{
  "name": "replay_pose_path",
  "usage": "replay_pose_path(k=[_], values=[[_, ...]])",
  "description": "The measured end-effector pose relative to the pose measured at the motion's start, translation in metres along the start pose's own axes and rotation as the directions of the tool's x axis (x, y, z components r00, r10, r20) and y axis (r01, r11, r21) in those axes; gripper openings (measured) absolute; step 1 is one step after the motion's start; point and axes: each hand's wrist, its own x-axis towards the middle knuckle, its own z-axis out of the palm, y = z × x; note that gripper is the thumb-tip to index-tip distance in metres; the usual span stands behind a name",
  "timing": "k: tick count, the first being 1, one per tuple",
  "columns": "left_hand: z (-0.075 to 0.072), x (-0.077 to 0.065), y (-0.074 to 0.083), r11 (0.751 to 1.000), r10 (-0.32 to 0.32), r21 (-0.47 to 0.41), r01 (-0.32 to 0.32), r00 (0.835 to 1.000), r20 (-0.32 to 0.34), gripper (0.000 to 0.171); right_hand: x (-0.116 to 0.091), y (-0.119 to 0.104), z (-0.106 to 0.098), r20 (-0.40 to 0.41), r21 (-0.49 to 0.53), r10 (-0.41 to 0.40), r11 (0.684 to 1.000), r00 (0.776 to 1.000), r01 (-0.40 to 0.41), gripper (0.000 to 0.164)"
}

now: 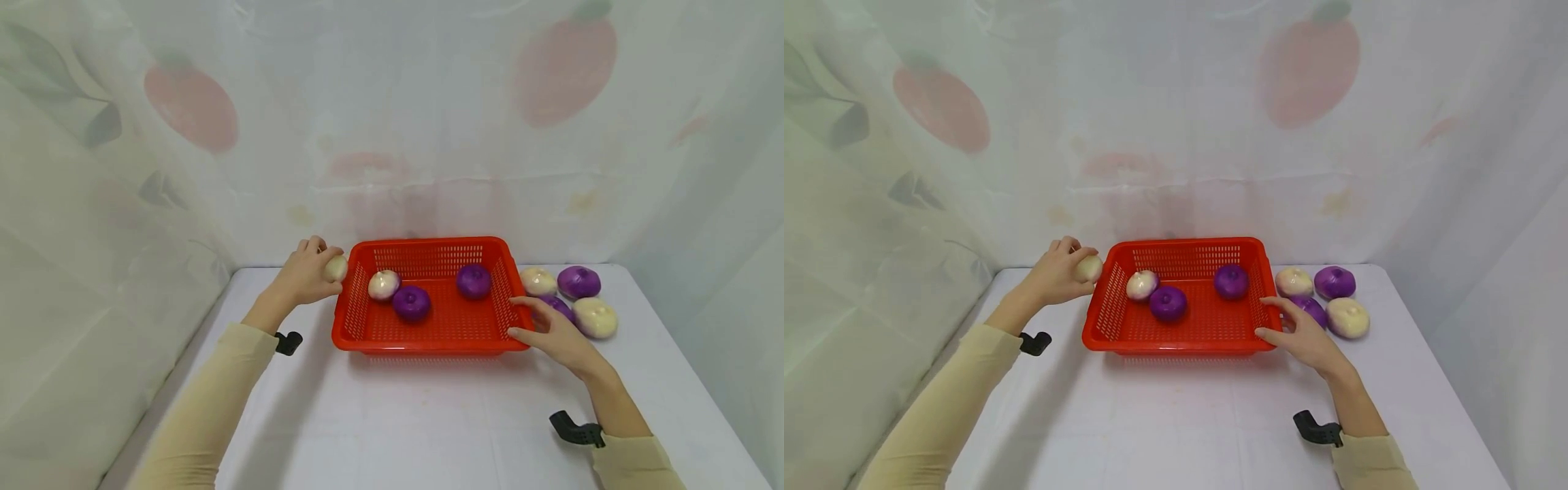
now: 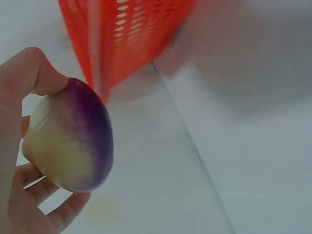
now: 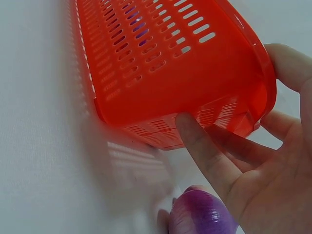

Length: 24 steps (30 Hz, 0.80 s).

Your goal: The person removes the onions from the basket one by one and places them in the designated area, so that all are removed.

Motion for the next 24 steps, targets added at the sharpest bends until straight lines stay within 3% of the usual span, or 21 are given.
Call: replay_pose_path(k=[5, 13, 24], values=[[0.011, 0.001, -0.012, 0.999, -0.052, -0.01, 0.051, 0.999, -0.011, 0.064, 0.001, 0.0, 0.0, 0.002, 0.003, 0.008, 1.0, 1.0, -0.008, 0.067], [0.031, 0.003, -0.024, 0.987, -0.152, -0.054, 0.153, 0.988, 0.03, 0.064, 0.001, 0.0, 0.0, -0.005, -0.003, 0.009, 1.0, 1.0, -0.009, 0.066], [0.068, 0.0, -0.033, 0.983, -0.175, -0.054, 0.176, 0.984, 0.023, 0.054, 0.001, 0.003, 0.0, -0.006, -0.007, 0.006, 1.0, 1.0, -0.006, 0.066]])
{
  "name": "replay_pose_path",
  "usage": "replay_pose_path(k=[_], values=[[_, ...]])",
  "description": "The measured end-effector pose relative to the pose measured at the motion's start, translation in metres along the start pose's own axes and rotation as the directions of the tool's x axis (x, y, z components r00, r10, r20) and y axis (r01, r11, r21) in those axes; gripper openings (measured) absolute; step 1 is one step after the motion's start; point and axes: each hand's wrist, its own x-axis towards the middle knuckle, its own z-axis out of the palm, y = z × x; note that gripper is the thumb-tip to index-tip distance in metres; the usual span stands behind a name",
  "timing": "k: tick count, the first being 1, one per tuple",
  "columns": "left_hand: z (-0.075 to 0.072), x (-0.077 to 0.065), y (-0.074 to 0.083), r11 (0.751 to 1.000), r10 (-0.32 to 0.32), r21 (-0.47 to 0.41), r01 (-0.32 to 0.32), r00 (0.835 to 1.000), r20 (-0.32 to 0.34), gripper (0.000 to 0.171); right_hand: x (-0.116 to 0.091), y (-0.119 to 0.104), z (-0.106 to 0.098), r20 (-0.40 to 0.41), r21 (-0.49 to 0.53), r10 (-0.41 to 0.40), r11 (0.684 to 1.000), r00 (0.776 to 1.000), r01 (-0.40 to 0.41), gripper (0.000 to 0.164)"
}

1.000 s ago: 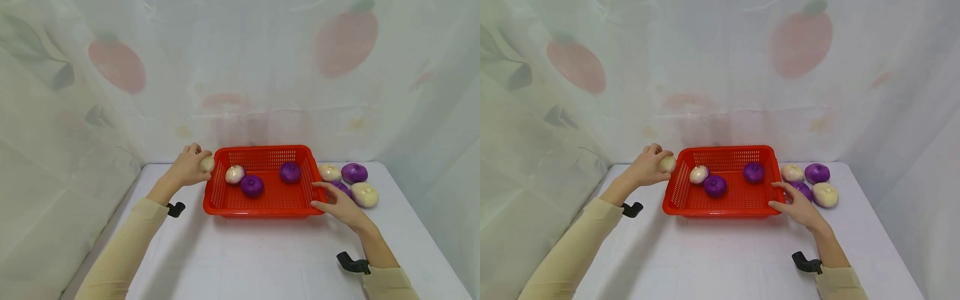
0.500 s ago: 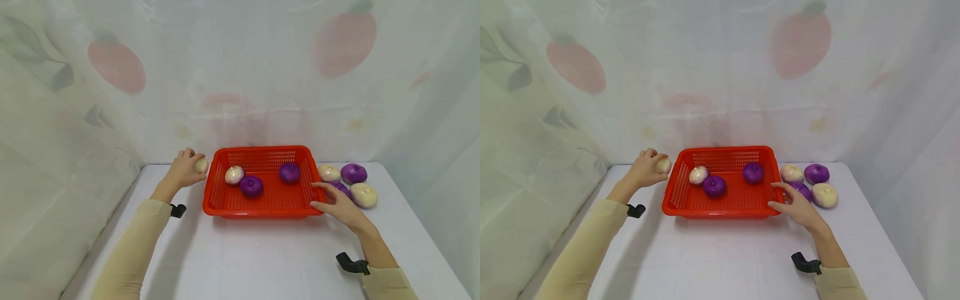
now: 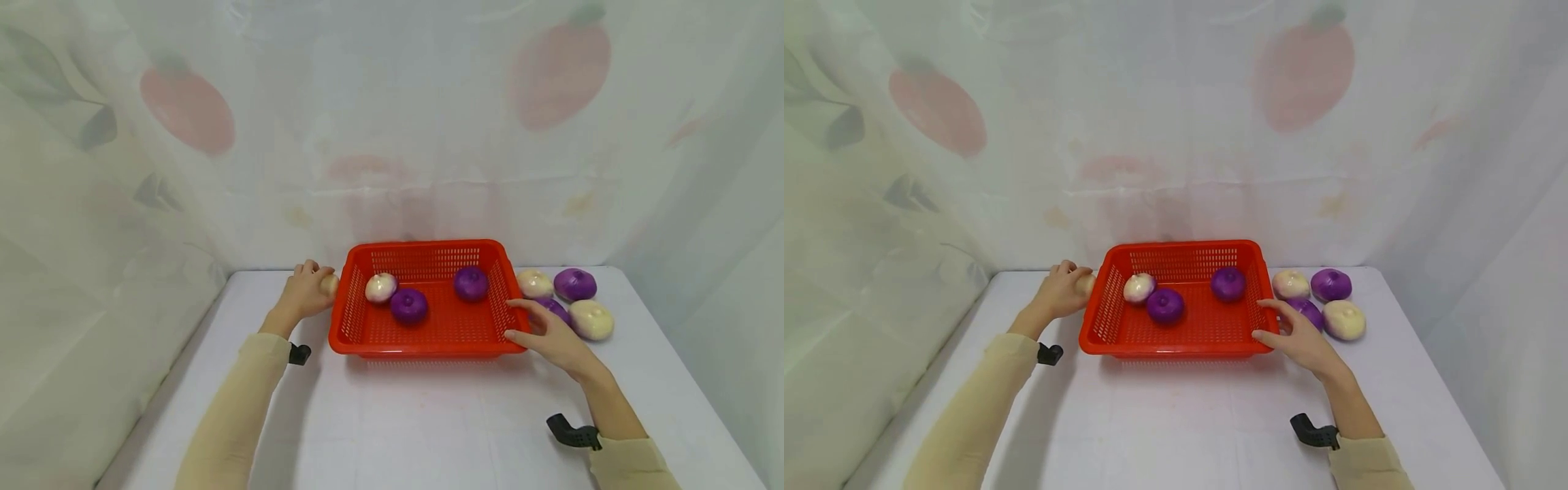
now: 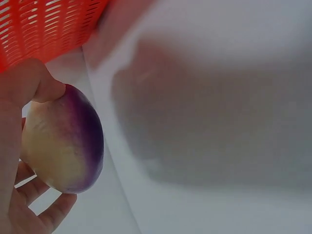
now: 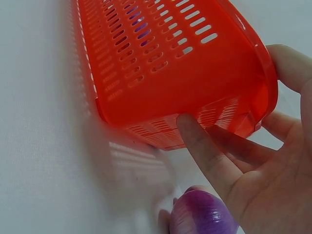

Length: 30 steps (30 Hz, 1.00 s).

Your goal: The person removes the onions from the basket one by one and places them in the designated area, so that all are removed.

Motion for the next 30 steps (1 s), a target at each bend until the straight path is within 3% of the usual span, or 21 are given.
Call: replay_pose_path(k=[6, 13, 22, 30], values=[[0.017, 0.003, -0.002, 1.0, -0.003, -0.002, 0.003, 1.0, 0.02, 0.051, 0.0, 0.001, 0.0, -0.002, 0.002, -0.008, 1.0, 1.0, 0.008, 0.065], [0.026, -0.001, -0.002, 1.0, -0.024, -0.01, 0.026, 0.994, 0.106, 0.057, 0.0, -0.001, 0.0, -0.001, 0.012, -0.006, 1.0, 1.0, 0.006, 0.066], [0.022, 0.0, -0.002, 0.998, -0.044, -0.028, 0.048, 0.987, 0.157, 0.065, 0.0, -0.002, 0.002, -0.008, -0.002, -0.002, 1.0, 1.0, 0.002, 0.067], [0.003, 0.001, -0.003, 0.997, -0.026, -0.064, 0.036, 0.988, 0.15, 0.058, 0.0, -0.003, 0.002, -0.008, -0.005, -0.004, 1.0, 1.0, 0.004, 0.068]])
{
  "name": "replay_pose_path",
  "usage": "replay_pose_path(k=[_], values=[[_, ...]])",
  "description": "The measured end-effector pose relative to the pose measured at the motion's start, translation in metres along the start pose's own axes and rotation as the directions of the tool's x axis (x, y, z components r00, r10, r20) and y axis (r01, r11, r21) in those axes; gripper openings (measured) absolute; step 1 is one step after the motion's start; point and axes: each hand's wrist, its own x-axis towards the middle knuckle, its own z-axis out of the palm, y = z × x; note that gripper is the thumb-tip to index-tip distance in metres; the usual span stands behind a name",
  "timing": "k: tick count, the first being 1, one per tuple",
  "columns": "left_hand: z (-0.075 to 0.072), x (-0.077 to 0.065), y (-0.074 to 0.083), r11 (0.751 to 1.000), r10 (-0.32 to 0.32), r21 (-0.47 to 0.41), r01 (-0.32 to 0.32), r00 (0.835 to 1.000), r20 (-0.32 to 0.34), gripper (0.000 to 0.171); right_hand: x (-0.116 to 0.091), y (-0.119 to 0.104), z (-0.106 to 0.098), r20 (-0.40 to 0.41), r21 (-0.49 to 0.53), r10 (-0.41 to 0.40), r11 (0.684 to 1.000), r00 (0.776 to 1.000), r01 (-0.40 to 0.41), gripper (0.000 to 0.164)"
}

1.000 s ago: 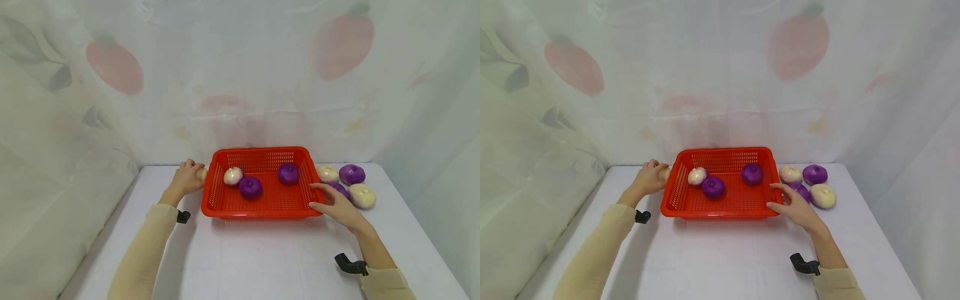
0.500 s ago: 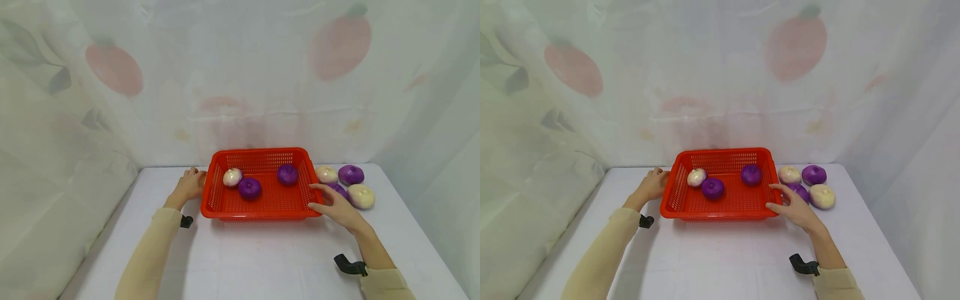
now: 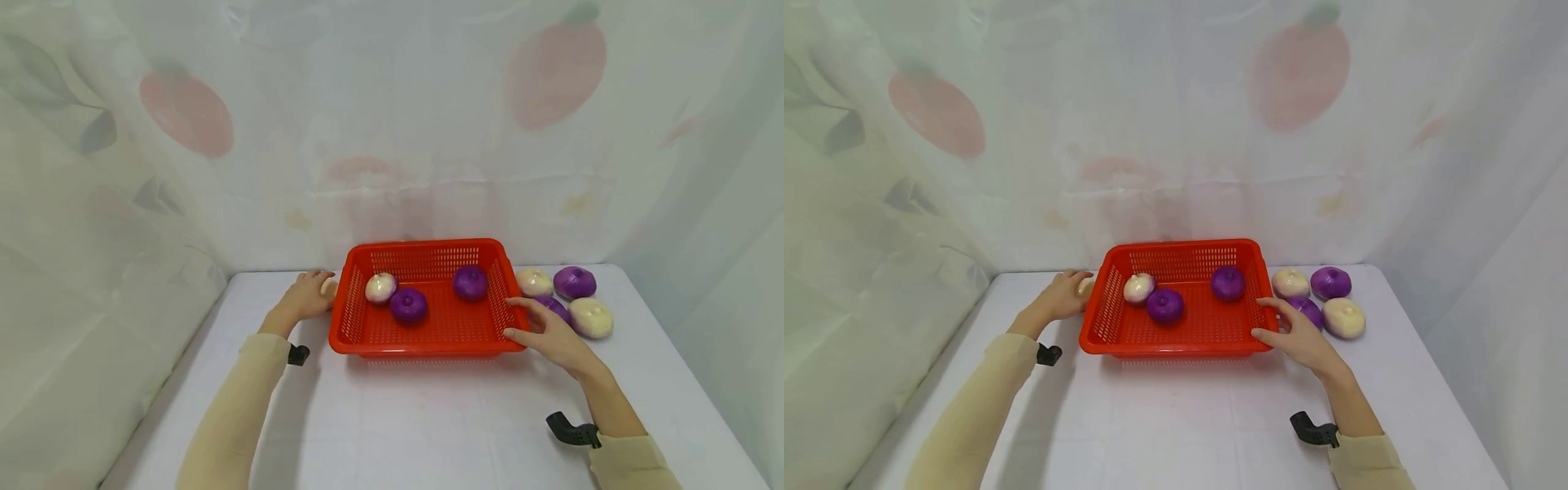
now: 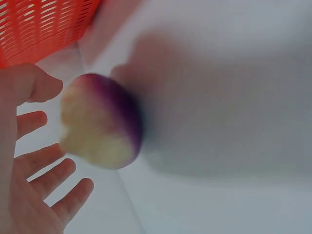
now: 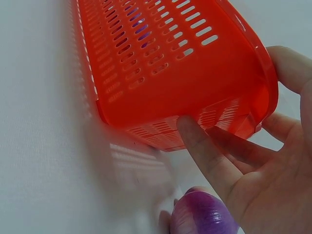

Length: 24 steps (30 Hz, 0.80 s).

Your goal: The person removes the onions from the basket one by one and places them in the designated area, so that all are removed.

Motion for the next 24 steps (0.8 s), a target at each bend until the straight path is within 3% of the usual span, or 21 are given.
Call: replay_pose_path(k=[8, 11, 19, 24], values=[[-0.022, -0.003, 0.004, 0.999, 0.036, 0.002, -0.036, 0.999, -0.02, 0.047, 0.0, 0.0, 0.0, 0.002, -0.003, -0.001, 1.0, 1.0, 0.001, 0.068], [-0.031, -0.005, 0.007, 0.998, 0.07, 0.015, -0.069, 0.996, -0.058, 0.045, 0.0, -0.001, -0.001, 0.0, -0.003, -0.007, 1.0, 1.0, 0.007, 0.067], [-0.05, -0.01, 0.019, 0.989, 0.136, 0.087, -0.122, 0.976, -0.169, 0.037, 0.0, -0.002, -0.001, 0.009, 0.015, -0.011, 1.0, 1.0, 0.011, 0.068], [-0.063, -0.013, 0.034, 0.978, 0.194, 0.118, -0.172, 0.956, -0.218, 0.035, 0.0, -0.001, -0.001, 0.008, 0.002, -0.013, 1.0, 1.0, 0.013, 0.067]])
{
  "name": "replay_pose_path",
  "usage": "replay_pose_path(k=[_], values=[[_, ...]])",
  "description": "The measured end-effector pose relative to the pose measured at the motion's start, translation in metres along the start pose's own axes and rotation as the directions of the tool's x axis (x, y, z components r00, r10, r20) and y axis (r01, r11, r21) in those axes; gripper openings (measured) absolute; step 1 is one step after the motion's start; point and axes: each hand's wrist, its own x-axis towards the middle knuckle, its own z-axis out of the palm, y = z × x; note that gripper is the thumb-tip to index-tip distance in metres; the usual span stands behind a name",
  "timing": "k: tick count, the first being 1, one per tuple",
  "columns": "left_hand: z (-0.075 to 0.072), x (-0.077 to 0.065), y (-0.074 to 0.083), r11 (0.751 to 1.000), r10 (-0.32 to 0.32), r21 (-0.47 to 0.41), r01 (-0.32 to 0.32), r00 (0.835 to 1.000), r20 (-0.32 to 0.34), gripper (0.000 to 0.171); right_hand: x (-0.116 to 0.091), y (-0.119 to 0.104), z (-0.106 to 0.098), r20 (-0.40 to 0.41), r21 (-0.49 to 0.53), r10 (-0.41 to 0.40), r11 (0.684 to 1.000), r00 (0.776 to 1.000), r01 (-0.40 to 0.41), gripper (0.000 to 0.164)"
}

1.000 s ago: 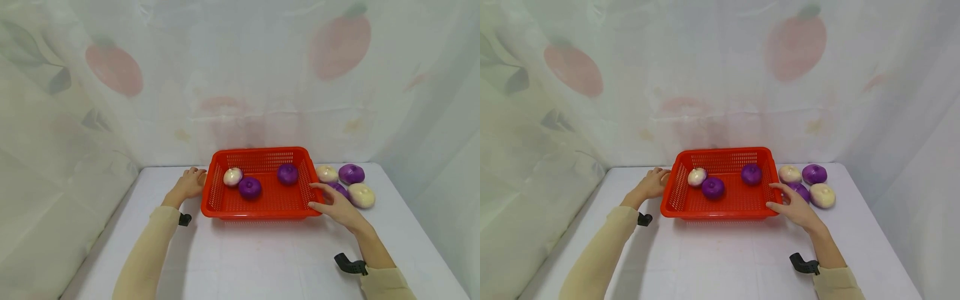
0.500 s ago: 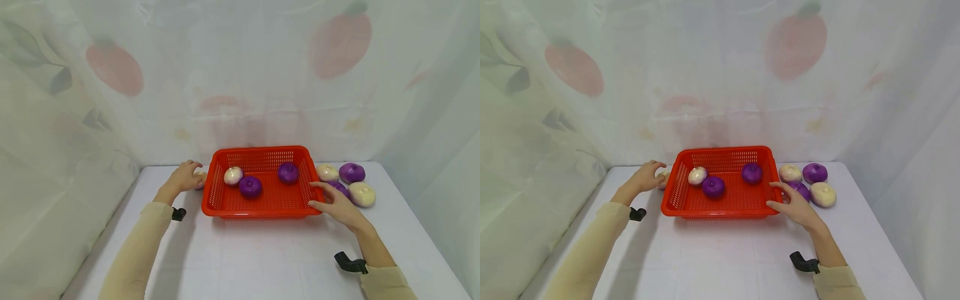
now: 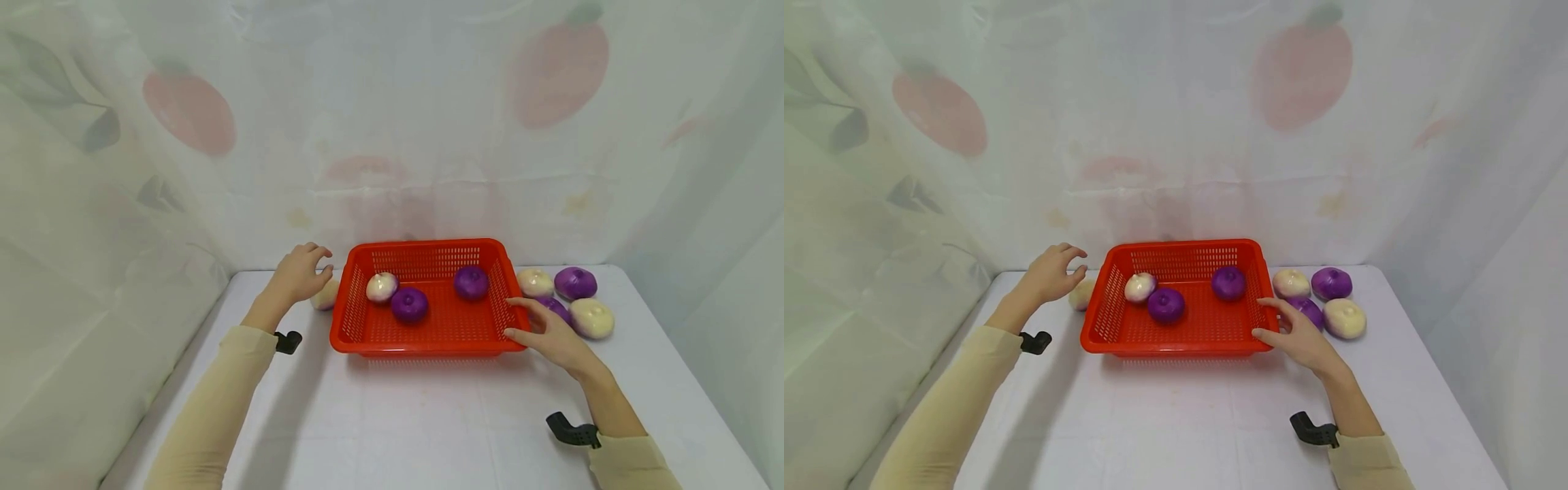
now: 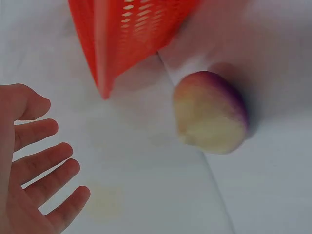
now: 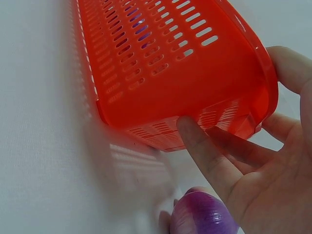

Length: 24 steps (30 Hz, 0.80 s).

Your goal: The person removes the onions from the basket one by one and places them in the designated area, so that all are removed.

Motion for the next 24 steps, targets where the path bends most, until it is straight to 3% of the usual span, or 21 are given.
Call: replay_pose_path(k=[7, 15, 24], values=[[-0.012, 0.006, 0.025, 0.995, 0.092, 0.038, -0.092, 0.996, -0.011, 0.036, 0.0, 0.0, 0.0, -0.002, -0.003, 0.002, 1.0, 1.0, -0.002, 0.067], [-0.014, 0.006, 0.054, 0.986, 0.16, 0.052, -0.161, 0.987, 0.027, 0.039, 0.0, -0.001, 0.001, -0.003, -0.002, 0.006, 1.0, 1.0, -0.006, 0.068], [-0.008, 0.008, 0.085, 0.972, 0.209, 0.081, -0.219, 0.971, 0.115, 0.049, 0.001, 0.001, 0.001, -0.002, 0.009, 0.008, 1.0, 1.0, -0.008, 0.067]])
